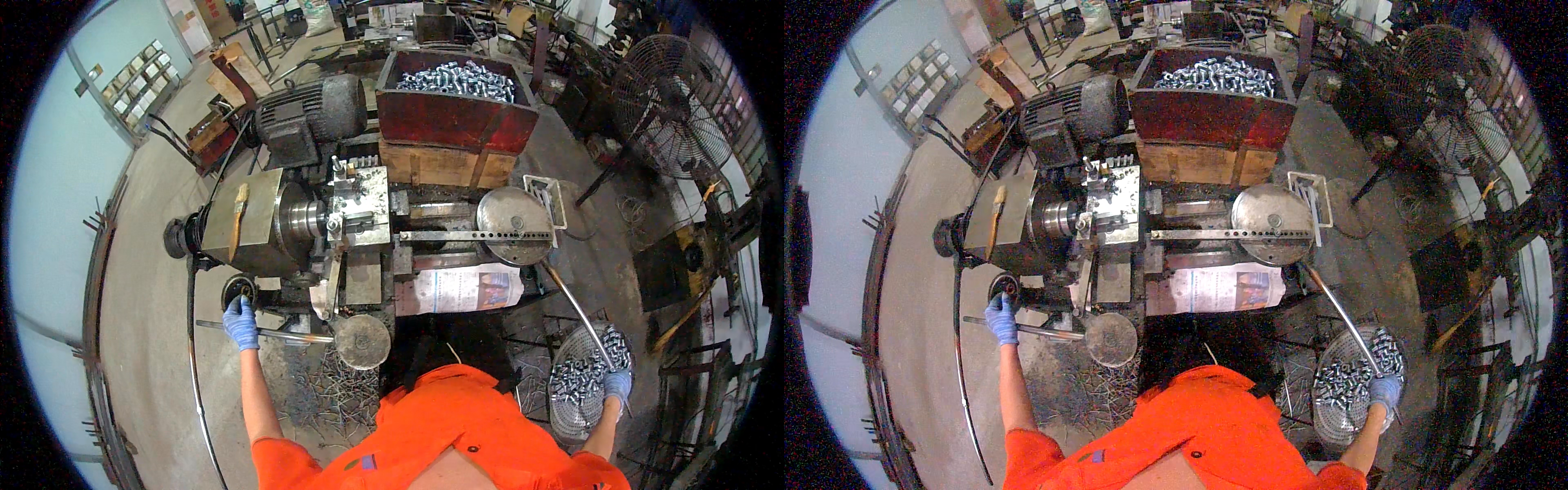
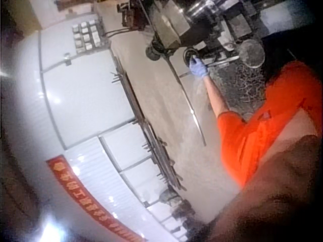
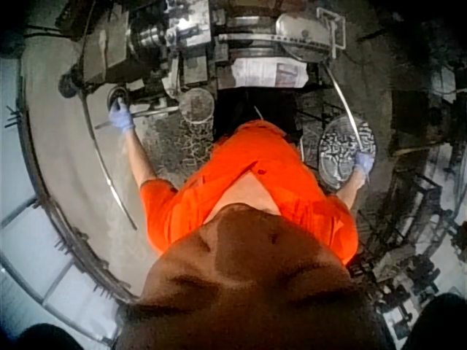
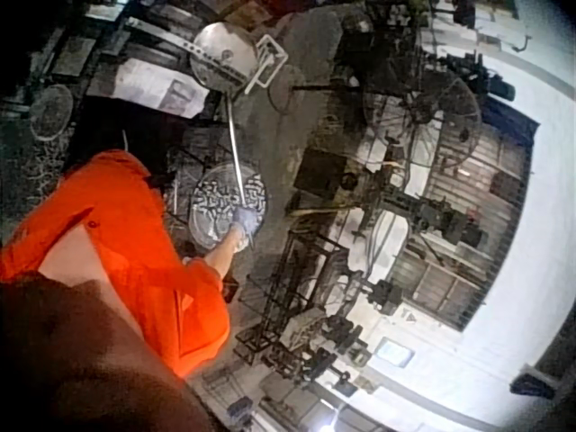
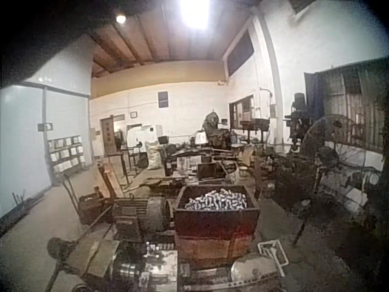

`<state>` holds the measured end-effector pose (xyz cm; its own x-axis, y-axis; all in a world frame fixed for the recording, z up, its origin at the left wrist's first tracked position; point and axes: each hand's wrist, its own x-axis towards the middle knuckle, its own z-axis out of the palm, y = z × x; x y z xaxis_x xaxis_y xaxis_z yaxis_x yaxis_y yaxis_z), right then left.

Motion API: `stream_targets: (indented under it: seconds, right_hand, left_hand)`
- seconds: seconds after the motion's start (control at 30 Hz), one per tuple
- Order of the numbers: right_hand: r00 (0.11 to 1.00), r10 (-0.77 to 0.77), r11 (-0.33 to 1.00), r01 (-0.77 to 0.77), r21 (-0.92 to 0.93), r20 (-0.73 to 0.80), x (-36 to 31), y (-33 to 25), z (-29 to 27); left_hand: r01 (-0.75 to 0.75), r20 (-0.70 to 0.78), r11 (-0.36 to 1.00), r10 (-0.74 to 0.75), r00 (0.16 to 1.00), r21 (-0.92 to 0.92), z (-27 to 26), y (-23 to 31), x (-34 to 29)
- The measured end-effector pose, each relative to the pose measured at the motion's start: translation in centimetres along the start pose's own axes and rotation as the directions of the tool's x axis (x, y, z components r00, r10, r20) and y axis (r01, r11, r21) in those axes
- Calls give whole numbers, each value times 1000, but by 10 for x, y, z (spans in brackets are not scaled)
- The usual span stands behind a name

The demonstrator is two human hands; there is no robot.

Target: The person operates a lathe machine to process small metal components by inserting them into the chuck, using a lever to engage the machining action, and then removing the finished parts.

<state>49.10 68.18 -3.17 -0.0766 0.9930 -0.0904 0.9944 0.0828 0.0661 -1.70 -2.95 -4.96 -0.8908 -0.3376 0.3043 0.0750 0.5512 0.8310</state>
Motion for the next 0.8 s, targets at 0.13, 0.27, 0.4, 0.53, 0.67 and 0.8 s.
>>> stream_targets:
  seconds: [0.13, 0.27, 0.4, 0.53, 0.67, 0.8]
  right_hand:
    - [999, -10, 1000, 11, 26, -34, -16, -10, -14]
    - [1000, -10, 1000, 11, -28, 22, 2, 11, 8]
    - [1000, -6, 999, 6, -50, -2, -7, -4, -5]
    - [1000, 23, 999, -24, -36, -20, -9, -8, -6]
    - [954, -238, 969, 246, 24, -183, -27, -49, -6]
    - [910, -375, 927, 366, -82, -175, -36, -148, -24]
  left_hand:
    - [-26, -25, 997, 28, 999, 72, 1, 14, -5]
    - [-18, 10, 998, 18, 1000, 54, 1, 18, -4]
    - [-54, -25, 997, 56, 998, 53, -1, -7, -1]
    - [-4, -23, 1000, 5, 1000, 29, 5, 9, -6]
    - [-3, -21, 1000, 4, 1000, 27, 2, -4, -6]
    - [54, 34, 978, -62, 997, 201, -1, 24, -8]
